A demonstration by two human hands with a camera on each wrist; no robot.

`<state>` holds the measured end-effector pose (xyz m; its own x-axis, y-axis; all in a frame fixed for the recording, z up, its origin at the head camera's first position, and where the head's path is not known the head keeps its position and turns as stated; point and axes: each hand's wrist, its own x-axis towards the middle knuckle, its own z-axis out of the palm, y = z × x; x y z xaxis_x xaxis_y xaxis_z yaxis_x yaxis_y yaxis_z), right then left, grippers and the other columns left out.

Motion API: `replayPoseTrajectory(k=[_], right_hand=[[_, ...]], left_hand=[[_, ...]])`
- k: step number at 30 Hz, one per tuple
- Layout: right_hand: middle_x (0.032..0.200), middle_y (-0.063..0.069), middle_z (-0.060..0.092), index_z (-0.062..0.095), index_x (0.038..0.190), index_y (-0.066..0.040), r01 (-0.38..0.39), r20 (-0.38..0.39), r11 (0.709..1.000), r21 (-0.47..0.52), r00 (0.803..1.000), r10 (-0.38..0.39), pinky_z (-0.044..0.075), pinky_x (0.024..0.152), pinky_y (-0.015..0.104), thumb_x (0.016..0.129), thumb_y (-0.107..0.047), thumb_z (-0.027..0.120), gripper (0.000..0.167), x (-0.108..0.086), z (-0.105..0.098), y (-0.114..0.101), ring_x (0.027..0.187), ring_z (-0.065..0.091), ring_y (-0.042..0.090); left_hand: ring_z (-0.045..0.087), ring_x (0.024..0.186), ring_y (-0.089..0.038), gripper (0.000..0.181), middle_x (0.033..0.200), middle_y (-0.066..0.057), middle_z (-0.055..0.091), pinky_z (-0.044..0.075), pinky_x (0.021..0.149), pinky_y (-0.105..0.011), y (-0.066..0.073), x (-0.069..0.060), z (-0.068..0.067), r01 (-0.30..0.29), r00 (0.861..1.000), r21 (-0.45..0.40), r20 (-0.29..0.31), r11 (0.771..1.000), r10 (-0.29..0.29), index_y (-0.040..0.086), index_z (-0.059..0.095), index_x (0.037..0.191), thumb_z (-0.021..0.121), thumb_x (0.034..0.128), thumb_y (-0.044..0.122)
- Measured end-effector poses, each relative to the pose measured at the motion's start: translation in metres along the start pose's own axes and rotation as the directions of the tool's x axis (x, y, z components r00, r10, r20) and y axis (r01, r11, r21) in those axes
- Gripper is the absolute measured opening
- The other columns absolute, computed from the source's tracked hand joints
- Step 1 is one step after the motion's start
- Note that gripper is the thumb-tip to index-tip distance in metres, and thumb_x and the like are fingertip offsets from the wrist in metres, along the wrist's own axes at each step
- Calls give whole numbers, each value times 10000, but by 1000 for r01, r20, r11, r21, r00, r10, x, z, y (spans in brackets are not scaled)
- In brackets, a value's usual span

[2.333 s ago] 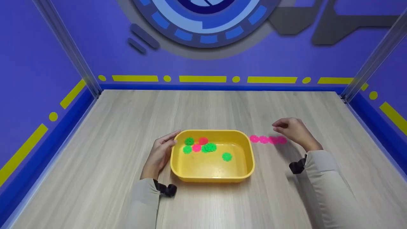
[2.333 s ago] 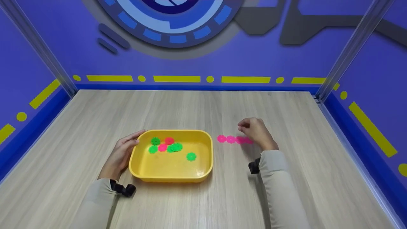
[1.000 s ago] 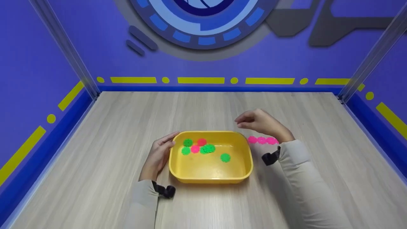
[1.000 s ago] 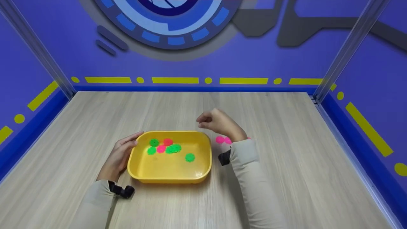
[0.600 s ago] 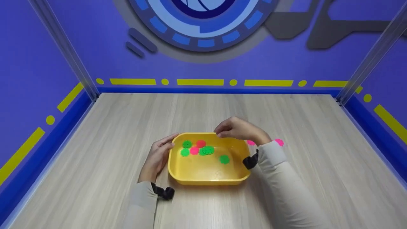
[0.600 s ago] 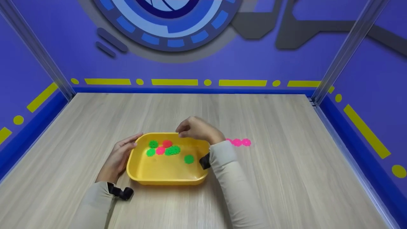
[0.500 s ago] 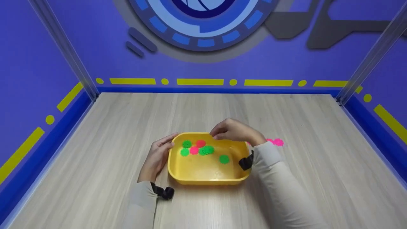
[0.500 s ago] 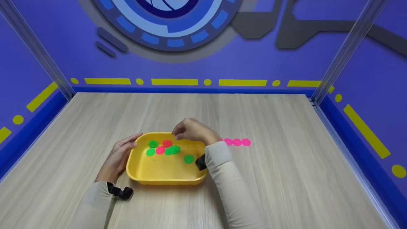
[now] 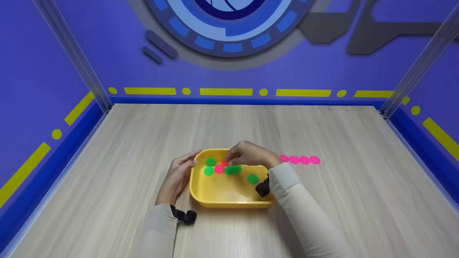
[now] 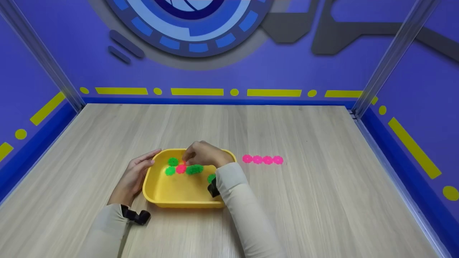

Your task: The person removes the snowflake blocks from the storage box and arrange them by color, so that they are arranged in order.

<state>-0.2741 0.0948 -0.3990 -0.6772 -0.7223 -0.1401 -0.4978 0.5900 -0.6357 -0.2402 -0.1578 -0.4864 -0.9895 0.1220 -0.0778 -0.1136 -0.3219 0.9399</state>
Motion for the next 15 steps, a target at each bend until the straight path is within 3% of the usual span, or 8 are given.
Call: replayPoseTrajectory(k=[15], right_hand=[[1120,110,711,696,1151,-19,-2,17,1000,-4,1000,2,550,910,327,900,-104,647,270,15,18,1,1037,671,228]], left_hand=[[499,1271,-200,465,1430,-186,481,451,1042,-301,1,0,1,0,1000,2,1,1000,0,-75,494,1351,510,887,-37]])
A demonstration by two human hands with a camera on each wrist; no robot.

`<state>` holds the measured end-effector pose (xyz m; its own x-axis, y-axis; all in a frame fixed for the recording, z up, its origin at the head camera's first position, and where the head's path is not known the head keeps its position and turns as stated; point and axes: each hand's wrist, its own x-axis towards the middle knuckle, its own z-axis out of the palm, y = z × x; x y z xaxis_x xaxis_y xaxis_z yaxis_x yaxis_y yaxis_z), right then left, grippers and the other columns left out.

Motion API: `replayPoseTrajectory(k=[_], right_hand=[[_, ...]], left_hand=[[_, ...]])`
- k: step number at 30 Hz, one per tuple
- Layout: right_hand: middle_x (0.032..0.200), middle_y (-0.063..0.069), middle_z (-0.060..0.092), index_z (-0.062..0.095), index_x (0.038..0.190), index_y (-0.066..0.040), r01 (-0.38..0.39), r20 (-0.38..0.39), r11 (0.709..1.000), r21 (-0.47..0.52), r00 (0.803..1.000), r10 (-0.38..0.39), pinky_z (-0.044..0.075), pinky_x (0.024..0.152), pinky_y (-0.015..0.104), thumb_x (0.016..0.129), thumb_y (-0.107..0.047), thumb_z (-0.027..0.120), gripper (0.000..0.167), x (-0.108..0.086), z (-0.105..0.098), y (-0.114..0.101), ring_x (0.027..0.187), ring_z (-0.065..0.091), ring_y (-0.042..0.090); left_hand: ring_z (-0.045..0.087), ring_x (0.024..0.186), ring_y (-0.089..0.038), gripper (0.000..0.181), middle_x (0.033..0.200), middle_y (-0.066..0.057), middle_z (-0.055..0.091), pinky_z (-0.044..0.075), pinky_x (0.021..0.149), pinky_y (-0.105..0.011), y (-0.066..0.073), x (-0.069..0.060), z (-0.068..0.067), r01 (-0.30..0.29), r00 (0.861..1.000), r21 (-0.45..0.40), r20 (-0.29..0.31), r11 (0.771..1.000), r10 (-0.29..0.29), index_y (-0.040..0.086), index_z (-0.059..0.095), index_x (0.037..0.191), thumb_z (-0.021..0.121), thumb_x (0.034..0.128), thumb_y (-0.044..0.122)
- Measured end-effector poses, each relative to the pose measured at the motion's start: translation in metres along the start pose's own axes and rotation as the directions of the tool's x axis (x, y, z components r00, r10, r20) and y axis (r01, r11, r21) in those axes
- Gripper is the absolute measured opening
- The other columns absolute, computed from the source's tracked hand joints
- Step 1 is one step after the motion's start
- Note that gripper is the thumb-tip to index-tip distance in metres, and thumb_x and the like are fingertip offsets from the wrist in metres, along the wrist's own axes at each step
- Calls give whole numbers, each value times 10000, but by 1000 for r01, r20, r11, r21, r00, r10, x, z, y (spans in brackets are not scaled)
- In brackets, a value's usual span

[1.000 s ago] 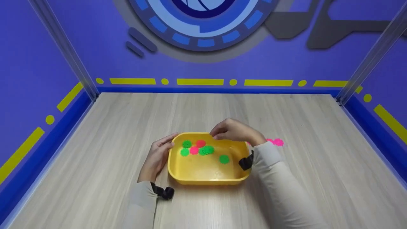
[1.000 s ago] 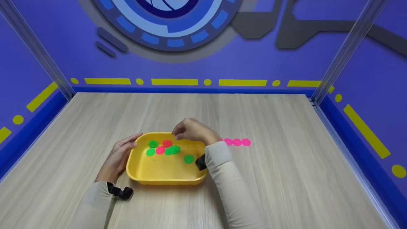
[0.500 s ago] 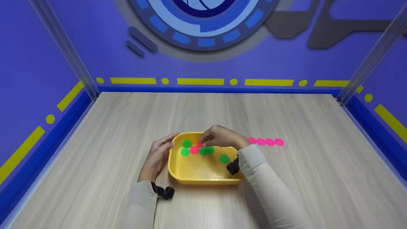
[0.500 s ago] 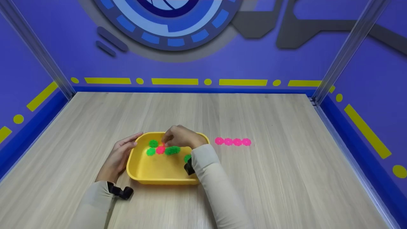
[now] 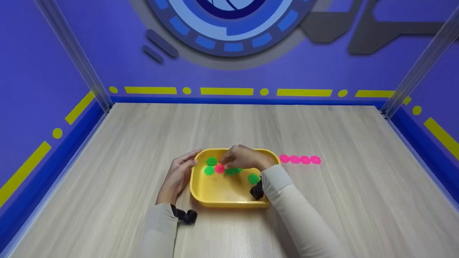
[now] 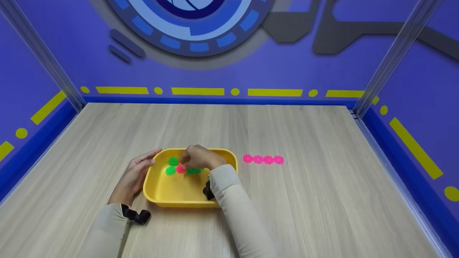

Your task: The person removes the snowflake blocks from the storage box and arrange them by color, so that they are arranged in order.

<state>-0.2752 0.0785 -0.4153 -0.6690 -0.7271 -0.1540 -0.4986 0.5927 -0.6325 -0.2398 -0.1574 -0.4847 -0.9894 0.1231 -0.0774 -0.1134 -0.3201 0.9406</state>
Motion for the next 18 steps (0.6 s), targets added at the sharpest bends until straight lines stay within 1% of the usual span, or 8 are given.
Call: replayPoseTrajectory(k=[4,7,11,14,18], right_hand=[[1133,100,708,699,1156,-38,-22,17,1000,3,1000,22,546,919,339,903,-110,645,268,2,3,0,1049,666,222],[1114,84,716,708,1142,-56,-28,26,1000,0,999,28,548,915,338,908,-120,641,252,4,4,0,1023,665,204],[1080,74,724,719,1113,-57,-3,28,1000,-17,1000,3,545,914,338,905,-113,643,228,6,6,-1,978,657,191],[1069,69,726,722,1102,-55,5,32,1000,-19,999,-5,544,916,329,901,-109,647,221,8,8,-1,961,652,177],[1025,51,734,736,1074,-65,9,37,999,-51,999,-7,549,876,297,895,-118,658,203,9,10,-2,876,624,131]], left_hand=[[508,1262,-193,465,1428,-185,484,460,1029,-284,-1,0,-1,-3,1000,-7,0,1000,3,-79,494,1349,516,887,-33],[517,1252,-190,469,1422,-185,490,469,1015,-271,-1,0,-1,-13,1000,-11,9,1000,13,-86,488,1350,510,884,-35],[513,1254,-190,482,1419,-181,492,472,1012,-271,-2,0,-2,-21,1000,-8,23,1000,21,-91,483,1352,498,873,-41],[514,1252,-182,488,1416,-177,498,472,1013,-272,-2,0,-2,-20,1000,-7,20,1000,21,-88,487,1351,503,866,-41],[521,1242,-178,489,1415,-180,497,474,1009,-272,-1,0,-1,-21,1000,-5,16,1000,21,-88,487,1351,503,864,-45]])
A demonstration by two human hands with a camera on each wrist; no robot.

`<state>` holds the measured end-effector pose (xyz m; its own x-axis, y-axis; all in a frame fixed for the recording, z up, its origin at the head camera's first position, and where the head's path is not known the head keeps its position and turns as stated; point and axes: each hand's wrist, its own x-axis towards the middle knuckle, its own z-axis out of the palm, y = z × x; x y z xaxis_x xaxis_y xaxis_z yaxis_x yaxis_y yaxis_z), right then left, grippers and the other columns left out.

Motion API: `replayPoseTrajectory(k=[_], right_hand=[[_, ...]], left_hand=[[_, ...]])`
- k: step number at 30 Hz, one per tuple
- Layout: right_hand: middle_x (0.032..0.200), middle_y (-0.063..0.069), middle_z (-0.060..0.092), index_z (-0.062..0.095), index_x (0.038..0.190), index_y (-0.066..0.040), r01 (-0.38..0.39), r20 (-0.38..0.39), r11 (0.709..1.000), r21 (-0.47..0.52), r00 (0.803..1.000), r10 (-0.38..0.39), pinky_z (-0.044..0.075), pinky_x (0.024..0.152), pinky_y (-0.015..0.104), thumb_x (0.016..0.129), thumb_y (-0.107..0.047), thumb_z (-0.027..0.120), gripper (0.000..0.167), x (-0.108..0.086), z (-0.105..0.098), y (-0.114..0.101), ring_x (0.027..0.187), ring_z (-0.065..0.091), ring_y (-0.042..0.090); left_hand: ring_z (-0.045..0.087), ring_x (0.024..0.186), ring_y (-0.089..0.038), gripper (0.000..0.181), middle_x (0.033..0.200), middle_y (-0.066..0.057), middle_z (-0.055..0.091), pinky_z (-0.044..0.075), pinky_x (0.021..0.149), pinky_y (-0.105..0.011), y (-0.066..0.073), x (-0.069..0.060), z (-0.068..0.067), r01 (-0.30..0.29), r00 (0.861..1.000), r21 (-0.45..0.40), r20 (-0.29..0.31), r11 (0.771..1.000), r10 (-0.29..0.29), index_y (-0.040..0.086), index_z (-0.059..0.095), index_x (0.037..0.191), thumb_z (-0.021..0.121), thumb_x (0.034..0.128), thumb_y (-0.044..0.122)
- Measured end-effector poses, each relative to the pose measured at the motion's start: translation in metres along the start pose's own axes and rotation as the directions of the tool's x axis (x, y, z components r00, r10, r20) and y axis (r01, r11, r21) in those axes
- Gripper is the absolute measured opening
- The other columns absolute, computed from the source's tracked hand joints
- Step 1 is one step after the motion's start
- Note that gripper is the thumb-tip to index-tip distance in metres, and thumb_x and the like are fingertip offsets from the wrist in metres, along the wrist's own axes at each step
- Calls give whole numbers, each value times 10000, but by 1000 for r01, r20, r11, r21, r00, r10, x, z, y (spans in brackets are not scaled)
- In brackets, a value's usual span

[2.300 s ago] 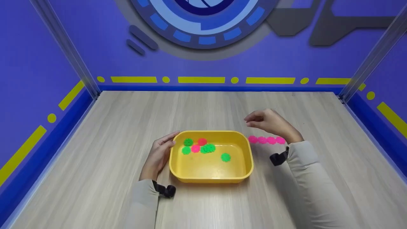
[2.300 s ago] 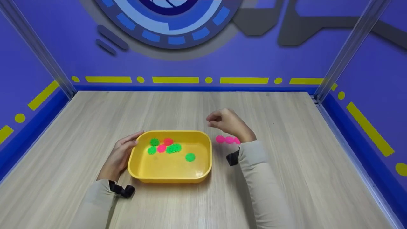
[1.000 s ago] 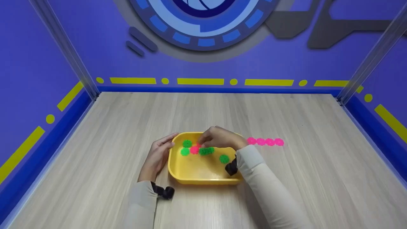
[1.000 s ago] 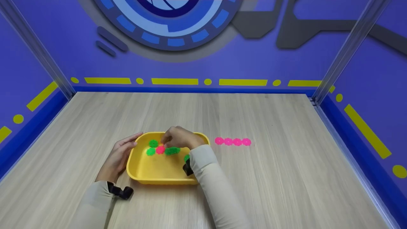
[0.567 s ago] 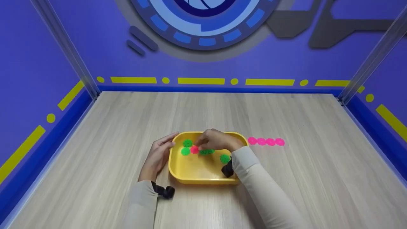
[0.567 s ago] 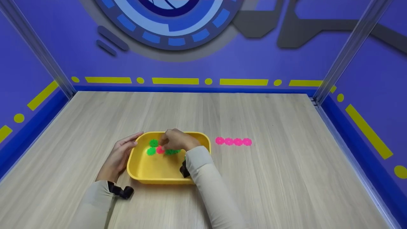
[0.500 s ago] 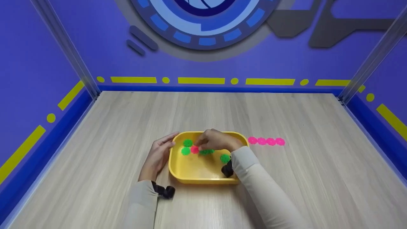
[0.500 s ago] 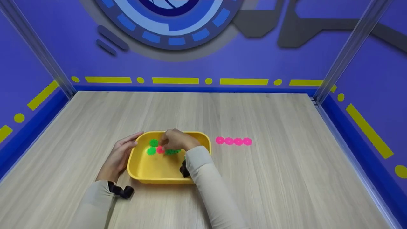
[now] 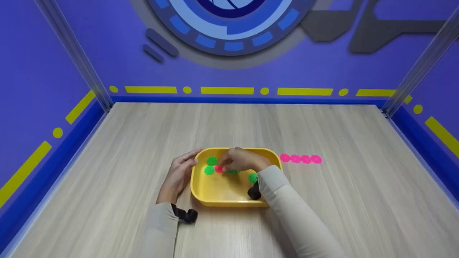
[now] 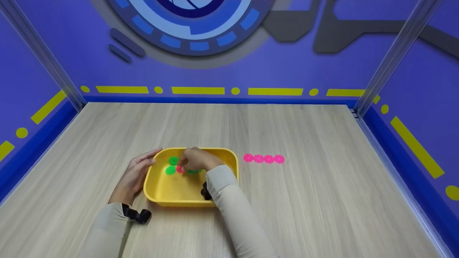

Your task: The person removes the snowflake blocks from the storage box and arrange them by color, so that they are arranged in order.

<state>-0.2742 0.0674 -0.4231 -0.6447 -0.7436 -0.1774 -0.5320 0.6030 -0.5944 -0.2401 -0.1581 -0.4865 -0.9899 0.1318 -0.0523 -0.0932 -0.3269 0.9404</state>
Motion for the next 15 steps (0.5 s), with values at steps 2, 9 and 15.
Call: replayPoseTrajectory(k=[2,9,15], right_hand=[[1009,48,736,741,1061,-66,1,2,1000,-16,1000,-1,552,866,291,890,-119,663,194,0,1,0,853,617,125],[1006,34,734,743,1044,-79,-27,-4,1000,-15,1000,27,549,893,306,885,-120,669,181,-2,0,0,885,631,140],[1016,34,734,739,1064,-89,-46,-30,999,-4,998,46,461,1026,394,886,-126,671,195,-1,3,-2,905,621,167]], left_hand=[[513,1254,-185,488,1424,-182,488,470,1016,-274,0,0,0,2,1000,-2,2,1000,-2,-86,485,1353,502,867,-45],[433,1340,-215,484,1451,-176,463,428,1061,-287,2,-1,1,10,1000,3,2,1000,-10,-70,487,1359,490,876,-44],[434,1337,-216,480,1447,-181,466,421,1070,-297,0,-1,1,7,1000,7,-1,1000,-7,-75,491,1354,486,875,-50]])
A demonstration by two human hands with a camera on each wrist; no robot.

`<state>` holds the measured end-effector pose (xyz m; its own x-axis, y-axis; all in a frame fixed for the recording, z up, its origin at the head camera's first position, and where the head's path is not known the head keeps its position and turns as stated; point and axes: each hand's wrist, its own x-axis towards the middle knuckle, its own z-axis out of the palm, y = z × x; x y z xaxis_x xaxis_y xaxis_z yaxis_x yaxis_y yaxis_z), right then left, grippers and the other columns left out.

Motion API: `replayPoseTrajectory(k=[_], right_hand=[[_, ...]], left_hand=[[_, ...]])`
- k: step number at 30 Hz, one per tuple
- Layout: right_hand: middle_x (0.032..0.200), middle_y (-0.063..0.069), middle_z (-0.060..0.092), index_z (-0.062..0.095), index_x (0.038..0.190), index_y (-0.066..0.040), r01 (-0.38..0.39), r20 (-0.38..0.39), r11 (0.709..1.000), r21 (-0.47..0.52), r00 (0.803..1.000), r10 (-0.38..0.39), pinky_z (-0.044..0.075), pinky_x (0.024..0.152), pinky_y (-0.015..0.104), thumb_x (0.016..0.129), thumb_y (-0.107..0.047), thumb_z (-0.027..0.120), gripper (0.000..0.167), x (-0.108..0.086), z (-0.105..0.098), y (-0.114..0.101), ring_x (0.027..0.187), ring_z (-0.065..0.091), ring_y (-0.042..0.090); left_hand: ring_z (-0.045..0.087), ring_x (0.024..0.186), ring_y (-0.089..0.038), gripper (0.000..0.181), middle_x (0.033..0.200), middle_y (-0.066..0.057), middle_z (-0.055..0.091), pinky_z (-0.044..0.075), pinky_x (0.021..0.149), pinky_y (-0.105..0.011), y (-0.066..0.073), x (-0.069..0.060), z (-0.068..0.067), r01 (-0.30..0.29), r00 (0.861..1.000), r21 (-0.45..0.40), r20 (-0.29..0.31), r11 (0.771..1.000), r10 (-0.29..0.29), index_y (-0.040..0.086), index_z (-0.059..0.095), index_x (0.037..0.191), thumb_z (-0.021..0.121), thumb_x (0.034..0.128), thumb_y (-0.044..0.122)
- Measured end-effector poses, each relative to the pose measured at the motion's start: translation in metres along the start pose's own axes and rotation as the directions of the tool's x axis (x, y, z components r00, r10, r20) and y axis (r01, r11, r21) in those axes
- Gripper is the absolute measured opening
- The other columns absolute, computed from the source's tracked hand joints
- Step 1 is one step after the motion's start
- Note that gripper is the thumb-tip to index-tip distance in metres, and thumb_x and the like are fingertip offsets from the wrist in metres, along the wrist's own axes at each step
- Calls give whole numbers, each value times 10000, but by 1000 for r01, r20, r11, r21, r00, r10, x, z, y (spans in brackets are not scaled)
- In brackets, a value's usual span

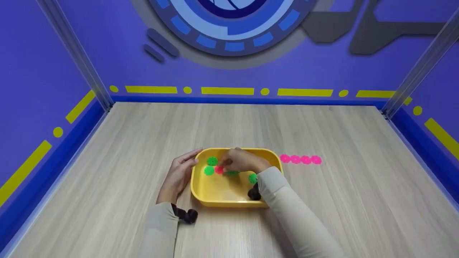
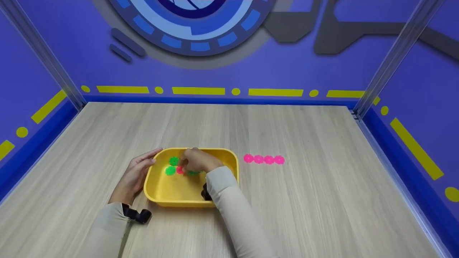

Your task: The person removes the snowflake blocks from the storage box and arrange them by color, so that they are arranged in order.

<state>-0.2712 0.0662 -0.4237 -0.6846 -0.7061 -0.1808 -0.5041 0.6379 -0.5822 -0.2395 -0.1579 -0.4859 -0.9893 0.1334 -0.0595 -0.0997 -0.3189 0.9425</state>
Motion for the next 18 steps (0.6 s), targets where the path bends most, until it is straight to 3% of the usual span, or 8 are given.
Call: replayPoseTrajectory(k=[3,6,18], right_hand=[[1029,53,736,735,1075,-68,14,7,1000,16,1000,-14,469,1026,379,881,-106,673,207,2,2,0,935,646,166],[1024,77,735,732,1077,-44,31,15,999,32,999,-32,554,893,334,877,-80,672,212,2,3,1,923,659,170],[1020,67,734,734,1086,-59,20,-5,1000,-15,1000,-20,569,829,287,864,-80,687,228,3,5,-1,806,607,127]], left_hand=[[462,1312,-209,476,1438,-180,477,432,1060,-296,1,0,0,1,1000,8,-5,1000,-1,-74,496,1350,494,875,-47],[492,1282,-202,471,1425,-182,489,445,1047,-292,0,1,0,-1,1000,14,-4,1000,1,-74,500,1347,503,877,-39],[485,1290,-205,474,1424,-194,488,432,1060,-298,1,1,0,10,1000,10,-8,1000,-10,-75,498,1348,501,875,-42]])
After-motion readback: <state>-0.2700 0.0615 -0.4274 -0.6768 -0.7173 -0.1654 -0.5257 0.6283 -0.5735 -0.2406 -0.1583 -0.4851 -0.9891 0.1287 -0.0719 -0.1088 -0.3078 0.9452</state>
